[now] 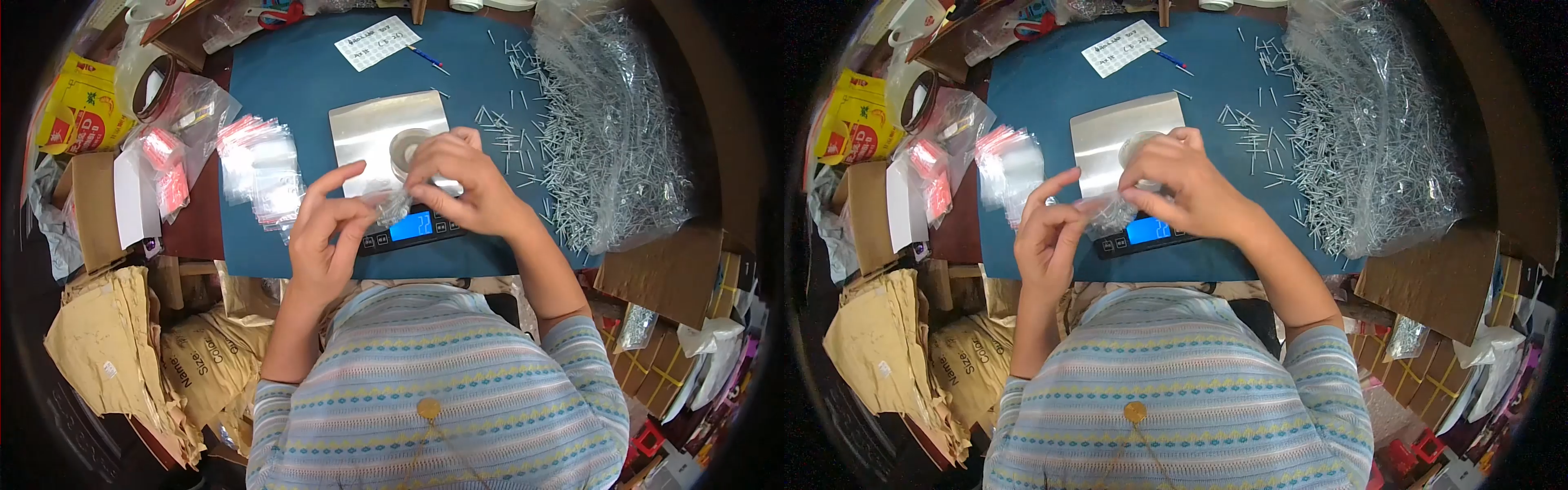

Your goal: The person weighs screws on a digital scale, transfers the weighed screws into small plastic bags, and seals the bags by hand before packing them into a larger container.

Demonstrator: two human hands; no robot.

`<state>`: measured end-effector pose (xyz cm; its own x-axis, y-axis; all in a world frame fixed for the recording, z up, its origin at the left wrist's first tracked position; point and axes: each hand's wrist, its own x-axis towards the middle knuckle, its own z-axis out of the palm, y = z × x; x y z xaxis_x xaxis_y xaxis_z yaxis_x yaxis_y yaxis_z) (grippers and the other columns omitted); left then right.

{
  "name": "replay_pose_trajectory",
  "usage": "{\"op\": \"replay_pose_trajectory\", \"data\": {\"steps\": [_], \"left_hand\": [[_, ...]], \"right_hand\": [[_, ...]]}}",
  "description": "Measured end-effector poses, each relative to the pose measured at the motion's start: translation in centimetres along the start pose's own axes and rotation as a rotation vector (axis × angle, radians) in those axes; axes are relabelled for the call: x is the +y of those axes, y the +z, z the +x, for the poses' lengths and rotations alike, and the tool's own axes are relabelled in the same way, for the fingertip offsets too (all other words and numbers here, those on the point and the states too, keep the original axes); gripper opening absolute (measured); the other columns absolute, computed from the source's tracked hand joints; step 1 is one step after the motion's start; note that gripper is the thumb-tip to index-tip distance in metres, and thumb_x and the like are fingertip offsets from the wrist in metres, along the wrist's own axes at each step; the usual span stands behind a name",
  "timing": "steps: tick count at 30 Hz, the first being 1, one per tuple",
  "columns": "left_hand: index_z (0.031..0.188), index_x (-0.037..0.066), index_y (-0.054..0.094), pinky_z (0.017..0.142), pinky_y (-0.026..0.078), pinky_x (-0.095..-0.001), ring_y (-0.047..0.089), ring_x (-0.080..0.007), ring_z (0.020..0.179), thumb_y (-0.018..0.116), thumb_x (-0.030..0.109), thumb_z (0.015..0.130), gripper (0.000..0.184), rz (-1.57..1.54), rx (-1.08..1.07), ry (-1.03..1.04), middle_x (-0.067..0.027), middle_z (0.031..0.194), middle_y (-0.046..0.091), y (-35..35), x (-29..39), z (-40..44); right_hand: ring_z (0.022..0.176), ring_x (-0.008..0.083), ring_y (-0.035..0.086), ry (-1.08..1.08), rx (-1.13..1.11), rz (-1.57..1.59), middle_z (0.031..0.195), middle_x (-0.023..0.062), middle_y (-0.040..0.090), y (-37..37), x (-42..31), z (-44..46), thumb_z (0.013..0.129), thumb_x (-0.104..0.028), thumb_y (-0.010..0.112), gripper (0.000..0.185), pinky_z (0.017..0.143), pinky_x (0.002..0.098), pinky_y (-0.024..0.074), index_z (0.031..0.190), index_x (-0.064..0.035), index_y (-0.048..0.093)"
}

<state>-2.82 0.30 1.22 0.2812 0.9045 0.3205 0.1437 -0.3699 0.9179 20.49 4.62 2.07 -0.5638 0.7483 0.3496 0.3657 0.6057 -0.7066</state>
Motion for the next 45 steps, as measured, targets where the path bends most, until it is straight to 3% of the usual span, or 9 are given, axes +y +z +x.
{"op": "replay_pose_trajectory", "data": {"steps": [4, 9, 19, 26, 30, 33, 37, 40, 45], "left_hand": [[0.089, -0.003, 0.063, 0.073, 0.054, -0.0298, 0.065, -0.0220, 0.091, 0.068, -0.001, 0.080, 0.011, -0.252, 0.136, -0.099, -0.0228, 0.120, 0.055, 1.7, 2.0, 0.3], [0.091, 0.001, 0.066, 0.074, 0.052, -0.0276, 0.066, -0.0180, 0.086, 0.071, 0.000, 0.075, 0.017, 0.066, 0.010, -0.097, -0.0094, 0.090, 0.067, 1.4, 1.8, 0.6], [0.084, -0.002, 0.063, 0.086, 0.051, -0.0345, 0.064, -0.0286, 0.104, 0.067, -0.004, 0.078, 0.007, -0.058, -0.146, -0.176, -0.0126, 0.093, 0.069, 1.1, 3.5, 0.7], [0.081, -0.003, 0.062, 0.086, 0.052, -0.0397, 0.066, -0.0279, 0.095, 0.068, -0.008, 0.075, 0.009, -0.184, 0.067, -0.194, -0.0129, 0.086, 0.068, -1.3, 3.3, 0.5], [0.076, -0.003, 0.062, 0.081, 0.053, -0.0357, 0.068, -0.0238, 0.086, 0.070, -0.007, 0.074, 0.009, -0.015, 0.006, -0.232, -0.0125, 0.081, 0.068, -4.9, 3.9, -1.0], [0.075, -0.003, 0.062, 0.071, 0.052, -0.0306, 0.067, -0.0198, 0.078, 0.071, -0.005, 0.074, 0.009, 0.132, 0.008, -0.314, -0.0106, 0.078, 0.068, -8.8, 3.9, -3.3], [0.076, -0.003, 0.063, 0.060, 0.048, -0.0287, 0.064, -0.0154, 0.065, 0.071, 0.000, 0.075, 0.009, 0.500, -0.142, -0.775, -0.0092, 0.069, 0.066, -13.4, 3.2, -7.3], [0.077, -0.003, 0.063, 0.056, 0.046, -0.0285, 0.062, -0.0141, 0.059, 0.072, 0.003, 0.075, 0.011, 0.796, -0.182, -0.961, -0.0090, 0.063, 0.064, -14.4, 1.7, -9.5], [0.083, -0.003, 0.063, 0.060, 0.048, -0.0295, 0.063, -0.0160, 0.063, 0.071, 0.007, 0.077, 0.014, 0.691, 0.014, -0.936, -0.0111, 0.069, 0.065, -13.9, 0.9, -10.7]], "right_hand": [[0.083, 0.0168, 0.058, -0.093, 0.077, -0.163, 0.080, -0.0009, 0.061, -0.1, -1.9, -0.3, 0.075, -0.012, 0.071, 0.010, 0.085, 0.0352, 0.0321, 0.082, -0.0120, 0.063], [0.076, 0.0191, 0.056, -0.186, 0.107, -0.210, 0.075, 0.0002, 0.057, 0.2, -3.2, 0.0, 0.075, -0.013, 0.069, 0.008, 0.082, 0.0384, 0.0356, 0.077, -0.0111, 0.061], [0.069, 0.0189, 0.052, -0.300, 0.156, -0.171, 0.068, 0.0009, 0.050, 0.5, -3.6, -0.3, 0.074, -0.026, 0.074, 0.023, 0.076, 0.0367, 0.0386, 0.069, -0.0097, 0.058], [0.071, 0.0216, 0.054, -0.223, 0.140, 0.067, 0.069, 0.0030, 0.054, -0.1, -2.1, 0.0, 0.076, -0.020, 0.073, 0.018, 0.077, 0.0368, 0.0410, 0.071, -0.0077, 0.061], [0.094, 0.0304, 0.059, 0.206, 0.255, -0.047, 0.099, 0.0133, 0.063, -1.5, 3.8, 0.4, 0.085, -0.017, 0.063, 0.019, 0.089, 0.0401, 0.0433, 0.098, -0.0031, 0.063], [0.107, 0.0359, 0.055, 0.421, 0.356, -0.534, 0.112, 0.0198, 0.059, -5.1, 13.5, -0.2, 0.087, -0.031, 0.061, 0.038, 0.093, 0.0429, 0.0432, 0.116, -0.0052, 0.058], [0.123, 0.0377, 0.043, 0.805, 0.246, -0.927, 0.133, 0.0176, 0.047, -7.9, 19.3, 1.1, 0.088, -0.048, 0.054, 0.058, 0.097, 0.0570, 0.0349, 0.132, -0.0118, 0.046], [0.125, 0.0361, 0.042, 0.636, 0.228, -1.169, 0.132, 0.0160, 0.047, -7.1, 22.2, 2.1, 0.090, -0.046, 0.051, 0.053, 0.099, 0.0556, 0.0332, 0.132, -0.0136, 0.046], [0.113, 0.0319, 0.052, 0.808, 0.129, -1.158, 0.116, 0.0121, 0.056, -9.3, 23.6, 1.7, 0.089, -0.036, 0.050, 0.037, 0.097, 0.0566, 0.0347, 0.117, -0.0112, 0.052]]}}
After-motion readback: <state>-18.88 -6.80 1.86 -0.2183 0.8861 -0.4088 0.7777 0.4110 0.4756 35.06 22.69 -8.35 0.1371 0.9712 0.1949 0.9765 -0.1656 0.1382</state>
